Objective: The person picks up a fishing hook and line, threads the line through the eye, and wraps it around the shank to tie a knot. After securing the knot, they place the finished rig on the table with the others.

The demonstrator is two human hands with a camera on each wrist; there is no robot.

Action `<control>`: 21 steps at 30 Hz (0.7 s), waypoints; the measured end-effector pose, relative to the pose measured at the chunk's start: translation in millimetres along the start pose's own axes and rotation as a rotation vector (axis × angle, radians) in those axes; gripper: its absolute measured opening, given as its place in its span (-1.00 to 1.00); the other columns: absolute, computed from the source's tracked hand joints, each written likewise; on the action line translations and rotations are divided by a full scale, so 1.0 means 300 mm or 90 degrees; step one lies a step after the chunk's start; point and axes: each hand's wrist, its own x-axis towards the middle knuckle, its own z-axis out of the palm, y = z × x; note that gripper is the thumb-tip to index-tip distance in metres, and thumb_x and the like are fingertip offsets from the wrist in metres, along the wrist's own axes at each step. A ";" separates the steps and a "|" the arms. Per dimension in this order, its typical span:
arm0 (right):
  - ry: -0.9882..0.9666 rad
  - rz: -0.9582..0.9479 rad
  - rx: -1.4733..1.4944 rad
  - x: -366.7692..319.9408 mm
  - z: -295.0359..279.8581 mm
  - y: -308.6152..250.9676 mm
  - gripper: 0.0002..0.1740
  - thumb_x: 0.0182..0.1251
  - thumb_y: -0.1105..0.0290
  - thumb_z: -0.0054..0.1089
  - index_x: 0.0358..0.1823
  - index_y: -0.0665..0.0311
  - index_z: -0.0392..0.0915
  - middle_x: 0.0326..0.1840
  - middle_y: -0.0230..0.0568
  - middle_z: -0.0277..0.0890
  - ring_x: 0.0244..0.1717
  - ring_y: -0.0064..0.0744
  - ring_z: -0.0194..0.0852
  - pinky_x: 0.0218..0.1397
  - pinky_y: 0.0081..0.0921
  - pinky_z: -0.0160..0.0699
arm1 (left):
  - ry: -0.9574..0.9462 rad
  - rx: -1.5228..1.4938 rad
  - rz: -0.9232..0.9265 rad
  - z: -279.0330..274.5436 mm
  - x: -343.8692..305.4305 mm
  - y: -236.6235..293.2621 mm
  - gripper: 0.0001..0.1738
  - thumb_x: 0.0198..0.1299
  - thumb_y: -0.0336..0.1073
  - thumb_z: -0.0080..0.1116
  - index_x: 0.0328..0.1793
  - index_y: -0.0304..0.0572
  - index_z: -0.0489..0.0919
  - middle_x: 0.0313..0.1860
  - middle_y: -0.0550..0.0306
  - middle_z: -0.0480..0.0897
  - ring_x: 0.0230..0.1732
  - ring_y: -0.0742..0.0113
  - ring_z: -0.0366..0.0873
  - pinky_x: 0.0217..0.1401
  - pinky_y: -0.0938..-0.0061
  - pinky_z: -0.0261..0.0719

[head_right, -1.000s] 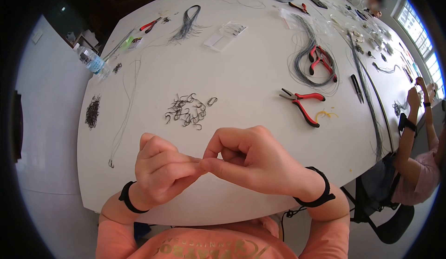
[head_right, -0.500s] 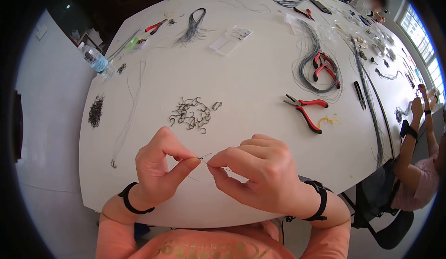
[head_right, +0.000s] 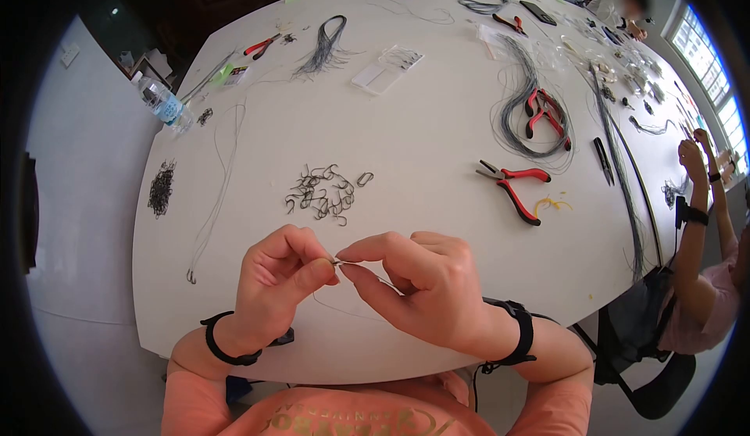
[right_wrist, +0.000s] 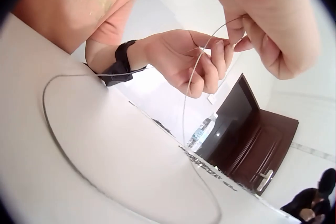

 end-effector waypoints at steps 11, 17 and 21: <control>-0.033 0.074 0.098 0.029 -0.034 0.004 -0.84 0.18 0.63 0.42 -0.23 0.25 0.72 -0.77 -0.63 0.15 -0.74 -0.78 -0.07 -0.60 -0.61 -0.17 | 0.005 0.061 -0.002 0.001 0.006 0.011 -0.92 0.36 -0.40 0.36 -0.10 -0.18 0.67 -0.25 0.33 0.72 -0.27 0.64 0.45 -0.16 0.60 0.32; 0.011 -0.188 -0.176 0.042 -0.067 0.009 -0.75 -0.01 0.50 0.52 -0.27 0.07 0.71 -0.70 -0.59 0.19 -0.69 -0.54 0.15 -0.54 -0.49 0.02 | 0.034 0.179 0.077 -0.005 0.012 0.001 -0.92 0.33 -0.40 0.38 -0.17 -0.12 0.66 -0.29 0.39 0.70 -0.29 0.64 0.42 -0.18 0.58 0.26; 0.020 -0.233 -0.250 0.046 -0.075 0.004 -0.72 -0.09 0.49 0.53 -0.30 0.02 0.69 -0.67 -0.58 0.22 -0.68 -0.56 0.16 -0.55 -0.48 -0.03 | 0.041 0.141 0.057 -0.002 0.010 0.007 -0.92 0.32 -0.40 0.38 -0.18 -0.12 0.65 -0.30 0.38 0.70 -0.29 0.64 0.42 -0.17 0.59 0.26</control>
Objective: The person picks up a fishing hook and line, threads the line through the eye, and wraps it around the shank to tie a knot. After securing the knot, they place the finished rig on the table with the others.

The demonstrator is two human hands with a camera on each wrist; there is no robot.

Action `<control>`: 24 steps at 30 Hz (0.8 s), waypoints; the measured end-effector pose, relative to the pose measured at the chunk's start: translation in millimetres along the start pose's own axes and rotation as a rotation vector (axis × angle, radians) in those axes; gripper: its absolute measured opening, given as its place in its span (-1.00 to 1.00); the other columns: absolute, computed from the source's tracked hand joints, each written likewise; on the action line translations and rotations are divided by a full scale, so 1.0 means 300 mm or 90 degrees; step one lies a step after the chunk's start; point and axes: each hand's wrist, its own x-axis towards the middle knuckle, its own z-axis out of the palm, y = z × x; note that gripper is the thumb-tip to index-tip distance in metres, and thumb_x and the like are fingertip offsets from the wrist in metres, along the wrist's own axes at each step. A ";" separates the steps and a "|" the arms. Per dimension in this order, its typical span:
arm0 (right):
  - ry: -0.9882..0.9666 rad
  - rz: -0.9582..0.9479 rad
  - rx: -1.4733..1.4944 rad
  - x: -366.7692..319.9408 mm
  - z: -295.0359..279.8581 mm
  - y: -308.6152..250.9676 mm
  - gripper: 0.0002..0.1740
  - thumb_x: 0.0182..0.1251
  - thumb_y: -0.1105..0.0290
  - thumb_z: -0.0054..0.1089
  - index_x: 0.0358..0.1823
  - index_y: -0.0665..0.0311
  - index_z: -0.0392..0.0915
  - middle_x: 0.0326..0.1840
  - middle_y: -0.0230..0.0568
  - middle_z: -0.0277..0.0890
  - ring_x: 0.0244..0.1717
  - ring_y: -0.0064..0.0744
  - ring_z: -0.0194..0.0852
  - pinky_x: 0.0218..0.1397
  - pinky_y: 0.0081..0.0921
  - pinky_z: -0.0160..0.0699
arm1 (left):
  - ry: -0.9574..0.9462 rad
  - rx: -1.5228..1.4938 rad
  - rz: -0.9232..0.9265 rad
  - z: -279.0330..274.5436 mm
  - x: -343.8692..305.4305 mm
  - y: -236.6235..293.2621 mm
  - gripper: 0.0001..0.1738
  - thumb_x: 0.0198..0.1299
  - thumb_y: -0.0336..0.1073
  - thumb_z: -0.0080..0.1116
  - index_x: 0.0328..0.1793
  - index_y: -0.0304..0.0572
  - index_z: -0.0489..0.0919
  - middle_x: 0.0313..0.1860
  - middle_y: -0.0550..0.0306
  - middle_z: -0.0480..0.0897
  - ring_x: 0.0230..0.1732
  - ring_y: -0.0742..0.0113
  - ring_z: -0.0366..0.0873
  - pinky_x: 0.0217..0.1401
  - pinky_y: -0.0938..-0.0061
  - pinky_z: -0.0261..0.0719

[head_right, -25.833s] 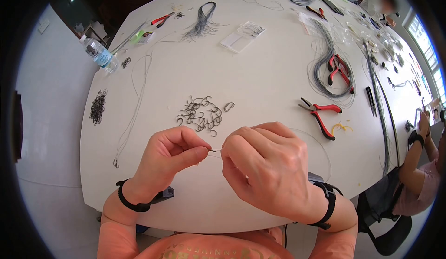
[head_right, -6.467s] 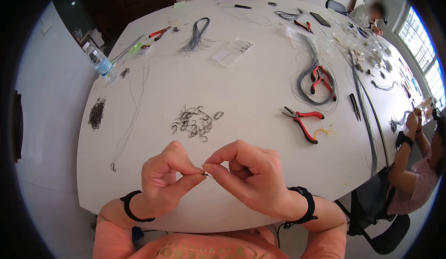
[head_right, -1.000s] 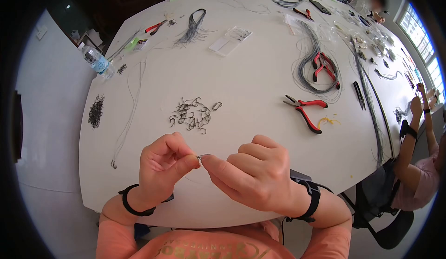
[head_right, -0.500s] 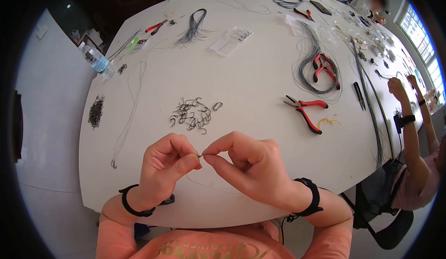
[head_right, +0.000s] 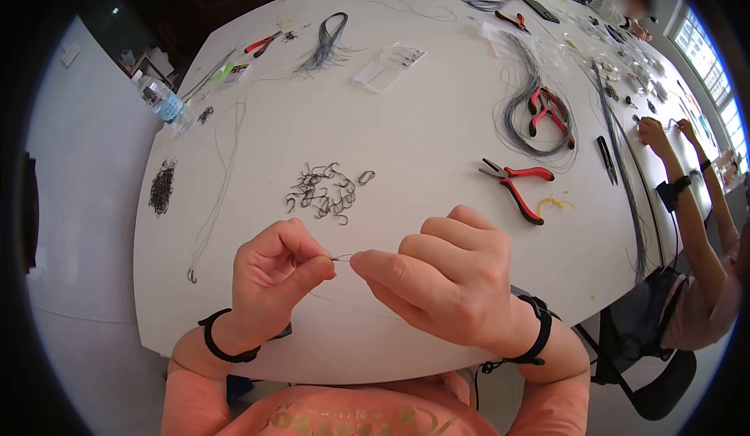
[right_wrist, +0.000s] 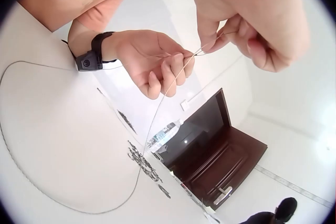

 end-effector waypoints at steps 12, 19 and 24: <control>-0.114 0.282 0.176 0.008 -0.004 -0.012 -0.81 0.11 0.59 0.43 -0.30 0.19 0.62 -0.31 -0.35 0.64 -0.56 -0.41 0.55 -0.52 -0.51 0.47 | -0.013 0.112 0.063 -0.004 0.008 0.004 -0.90 0.25 -0.47 0.40 -0.24 -0.16 0.65 -0.31 0.29 0.63 -0.32 0.53 0.43 -0.22 0.55 0.38; -0.032 0.106 0.125 0.007 -0.021 0.015 -0.75 -0.03 0.56 0.48 -0.33 0.11 0.63 -0.33 -0.48 0.64 -0.54 -0.51 0.51 -0.50 -0.50 0.32 | -0.002 0.189 0.170 -0.005 0.017 -0.011 -0.89 0.22 -0.50 0.41 -0.26 -0.17 0.66 -0.33 0.25 0.62 -0.37 0.47 0.47 -0.32 0.55 0.41; -0.051 0.052 0.064 0.015 -0.046 0.032 -0.74 -0.10 0.53 0.50 -0.36 0.09 0.64 -0.28 -0.50 0.65 -0.55 -0.52 0.42 -0.48 -0.50 0.28 | -0.004 0.194 0.164 -0.005 0.013 0.007 -0.87 0.23 -0.53 0.39 -0.25 -0.20 0.62 -0.32 0.25 0.61 -0.33 0.46 0.42 -0.24 0.54 0.38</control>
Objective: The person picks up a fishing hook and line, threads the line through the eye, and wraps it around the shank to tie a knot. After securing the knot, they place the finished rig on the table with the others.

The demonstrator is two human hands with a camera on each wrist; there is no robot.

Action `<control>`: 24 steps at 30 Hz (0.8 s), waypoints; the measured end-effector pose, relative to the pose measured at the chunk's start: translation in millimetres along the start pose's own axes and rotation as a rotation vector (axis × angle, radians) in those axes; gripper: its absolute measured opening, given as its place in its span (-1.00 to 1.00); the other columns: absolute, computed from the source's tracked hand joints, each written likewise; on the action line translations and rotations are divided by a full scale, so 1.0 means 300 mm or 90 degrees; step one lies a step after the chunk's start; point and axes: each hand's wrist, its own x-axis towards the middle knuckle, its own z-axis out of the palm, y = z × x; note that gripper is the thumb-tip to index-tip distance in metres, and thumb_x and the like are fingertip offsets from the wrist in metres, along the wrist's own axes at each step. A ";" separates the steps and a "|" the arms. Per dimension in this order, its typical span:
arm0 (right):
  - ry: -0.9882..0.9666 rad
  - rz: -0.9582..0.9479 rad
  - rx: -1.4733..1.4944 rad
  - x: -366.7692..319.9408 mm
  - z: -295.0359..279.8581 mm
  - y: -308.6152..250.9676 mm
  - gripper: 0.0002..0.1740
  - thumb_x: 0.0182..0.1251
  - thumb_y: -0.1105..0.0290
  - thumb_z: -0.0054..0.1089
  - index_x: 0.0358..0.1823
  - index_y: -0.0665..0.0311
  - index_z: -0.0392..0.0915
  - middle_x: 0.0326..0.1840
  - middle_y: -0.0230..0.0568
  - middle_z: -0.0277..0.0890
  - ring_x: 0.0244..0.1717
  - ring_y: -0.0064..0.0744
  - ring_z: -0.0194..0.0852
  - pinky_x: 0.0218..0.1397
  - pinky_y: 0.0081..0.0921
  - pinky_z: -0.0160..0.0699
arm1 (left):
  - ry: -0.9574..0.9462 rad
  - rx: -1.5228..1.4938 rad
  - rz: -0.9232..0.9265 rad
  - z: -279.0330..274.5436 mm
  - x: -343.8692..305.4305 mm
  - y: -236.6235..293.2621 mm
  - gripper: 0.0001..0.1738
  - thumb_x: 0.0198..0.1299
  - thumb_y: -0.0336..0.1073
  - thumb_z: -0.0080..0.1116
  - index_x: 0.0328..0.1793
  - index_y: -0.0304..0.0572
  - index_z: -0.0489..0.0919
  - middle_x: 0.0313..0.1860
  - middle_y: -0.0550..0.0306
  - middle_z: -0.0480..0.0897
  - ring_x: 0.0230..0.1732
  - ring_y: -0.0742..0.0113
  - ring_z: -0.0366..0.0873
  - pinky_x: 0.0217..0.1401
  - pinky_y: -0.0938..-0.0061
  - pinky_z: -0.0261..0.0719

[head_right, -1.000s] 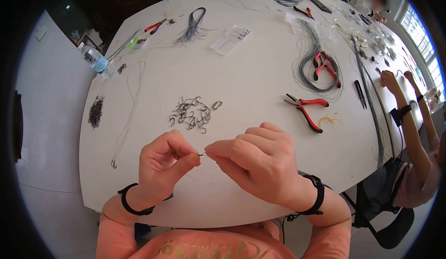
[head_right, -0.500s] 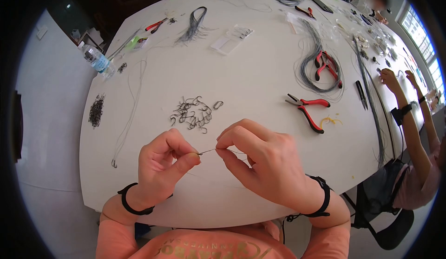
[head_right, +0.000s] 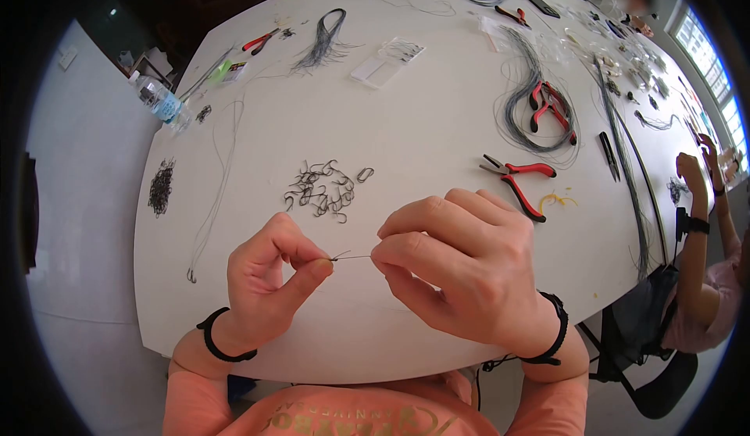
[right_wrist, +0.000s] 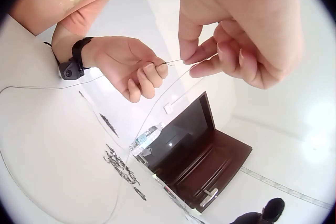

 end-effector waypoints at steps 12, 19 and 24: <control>-0.105 0.293 0.298 -0.001 0.010 -0.089 -0.63 0.20 0.58 0.39 0.05 0.27 0.57 -0.08 -0.22 0.72 -0.42 -0.49 0.75 -0.54 -0.58 0.62 | 0.001 0.086 0.067 0.009 0.013 0.007 -0.82 0.10 -0.56 0.43 -0.29 -0.13 0.64 -0.39 0.30 0.65 -0.37 0.44 0.48 -0.40 0.53 0.41; -0.073 0.154 0.177 -0.038 0.068 -0.055 -0.74 0.15 0.61 0.38 -0.15 0.23 0.57 -0.36 -0.31 0.62 -0.46 -0.35 0.67 -0.48 -0.46 0.57 | -0.047 0.128 0.103 0.003 0.013 0.003 -0.78 0.10 -0.62 0.39 -0.24 -0.15 0.62 -0.34 0.24 0.55 -0.38 0.45 0.39 -0.33 0.54 0.35; -0.081 0.139 0.142 -0.029 0.056 -0.061 -0.75 0.12 0.63 0.37 -0.20 0.23 0.55 -0.42 -0.32 0.57 -0.49 -0.33 0.61 -0.46 -0.41 0.51 | -0.051 0.138 0.109 0.003 0.014 0.003 -0.79 0.10 -0.62 0.40 -0.25 -0.15 0.62 -0.34 0.24 0.55 -0.38 0.45 0.39 -0.34 0.55 0.34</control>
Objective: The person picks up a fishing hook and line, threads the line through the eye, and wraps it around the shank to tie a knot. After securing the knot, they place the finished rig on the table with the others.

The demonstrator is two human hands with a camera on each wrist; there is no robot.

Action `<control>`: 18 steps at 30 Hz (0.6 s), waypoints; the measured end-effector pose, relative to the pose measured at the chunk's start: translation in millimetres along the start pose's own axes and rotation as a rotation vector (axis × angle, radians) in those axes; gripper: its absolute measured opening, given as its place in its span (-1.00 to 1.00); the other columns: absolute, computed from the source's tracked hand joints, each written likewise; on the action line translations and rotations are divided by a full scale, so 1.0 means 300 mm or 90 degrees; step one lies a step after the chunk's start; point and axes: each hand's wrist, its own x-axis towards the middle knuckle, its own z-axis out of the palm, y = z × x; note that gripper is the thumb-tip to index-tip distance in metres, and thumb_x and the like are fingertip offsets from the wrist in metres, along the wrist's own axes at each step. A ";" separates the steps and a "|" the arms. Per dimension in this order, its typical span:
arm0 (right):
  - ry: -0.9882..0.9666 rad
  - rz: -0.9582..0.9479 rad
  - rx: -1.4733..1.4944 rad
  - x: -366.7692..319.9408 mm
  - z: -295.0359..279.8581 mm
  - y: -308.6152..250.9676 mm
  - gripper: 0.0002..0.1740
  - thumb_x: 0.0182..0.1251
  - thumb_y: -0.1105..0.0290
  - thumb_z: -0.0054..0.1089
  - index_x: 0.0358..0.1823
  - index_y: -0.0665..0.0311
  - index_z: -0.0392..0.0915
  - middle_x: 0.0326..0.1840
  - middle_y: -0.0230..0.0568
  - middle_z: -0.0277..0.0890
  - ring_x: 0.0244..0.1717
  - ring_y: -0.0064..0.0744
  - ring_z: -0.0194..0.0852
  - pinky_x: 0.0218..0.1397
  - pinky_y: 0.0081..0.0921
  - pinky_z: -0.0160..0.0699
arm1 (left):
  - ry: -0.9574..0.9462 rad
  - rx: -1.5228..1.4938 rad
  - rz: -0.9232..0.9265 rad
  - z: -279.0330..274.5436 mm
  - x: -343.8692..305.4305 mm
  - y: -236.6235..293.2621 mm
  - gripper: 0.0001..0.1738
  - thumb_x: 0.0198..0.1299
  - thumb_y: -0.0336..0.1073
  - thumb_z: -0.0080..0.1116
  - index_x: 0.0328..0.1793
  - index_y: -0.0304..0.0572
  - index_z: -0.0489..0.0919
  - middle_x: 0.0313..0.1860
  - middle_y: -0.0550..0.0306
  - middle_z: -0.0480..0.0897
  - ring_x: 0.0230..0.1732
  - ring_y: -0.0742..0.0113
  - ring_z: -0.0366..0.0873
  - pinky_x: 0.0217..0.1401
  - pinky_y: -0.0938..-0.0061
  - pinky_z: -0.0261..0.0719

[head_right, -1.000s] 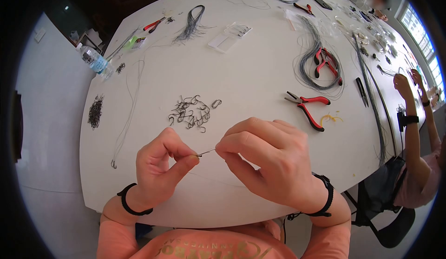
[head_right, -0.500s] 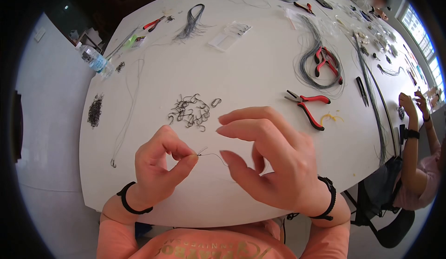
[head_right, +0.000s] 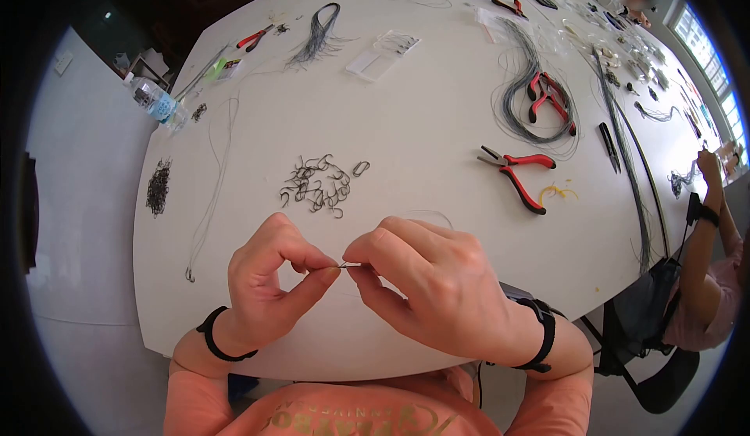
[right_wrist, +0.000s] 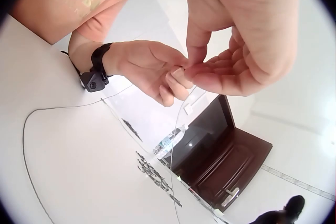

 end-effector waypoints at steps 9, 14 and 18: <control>0.007 0.050 0.052 -0.003 0.001 0.002 -0.79 0.18 0.61 0.34 -0.17 0.26 0.56 -0.50 -0.26 0.57 -0.55 -0.26 0.59 -0.48 -0.40 0.50 | 0.018 0.021 0.001 0.001 0.001 0.004 -0.79 0.06 -0.59 0.44 -0.29 -0.12 0.65 -0.41 0.30 0.62 -0.40 0.40 0.40 -0.39 0.52 0.35; -0.052 0.043 0.048 0.004 -0.027 -0.003 -0.77 0.12 0.70 0.33 -0.19 0.32 0.64 -0.41 -0.26 0.65 -0.47 -0.43 0.70 -0.41 -0.56 0.62 | 0.002 0.027 0.018 0.001 0.003 0.001 -0.77 0.06 -0.62 0.41 -0.26 -0.13 0.63 -0.39 0.28 0.59 -0.39 0.43 0.40 -0.38 0.54 0.36; -0.026 0.006 0.022 0.004 -0.022 -0.001 -0.81 0.12 0.58 0.37 -0.26 0.25 0.55 -0.47 -0.29 0.51 -0.53 -0.29 0.54 -0.48 -0.37 0.48 | -0.003 0.041 0.023 -0.001 0.004 0.002 -0.77 0.06 -0.62 0.42 -0.27 -0.12 0.63 -0.39 0.27 0.59 -0.40 0.43 0.40 -0.39 0.54 0.36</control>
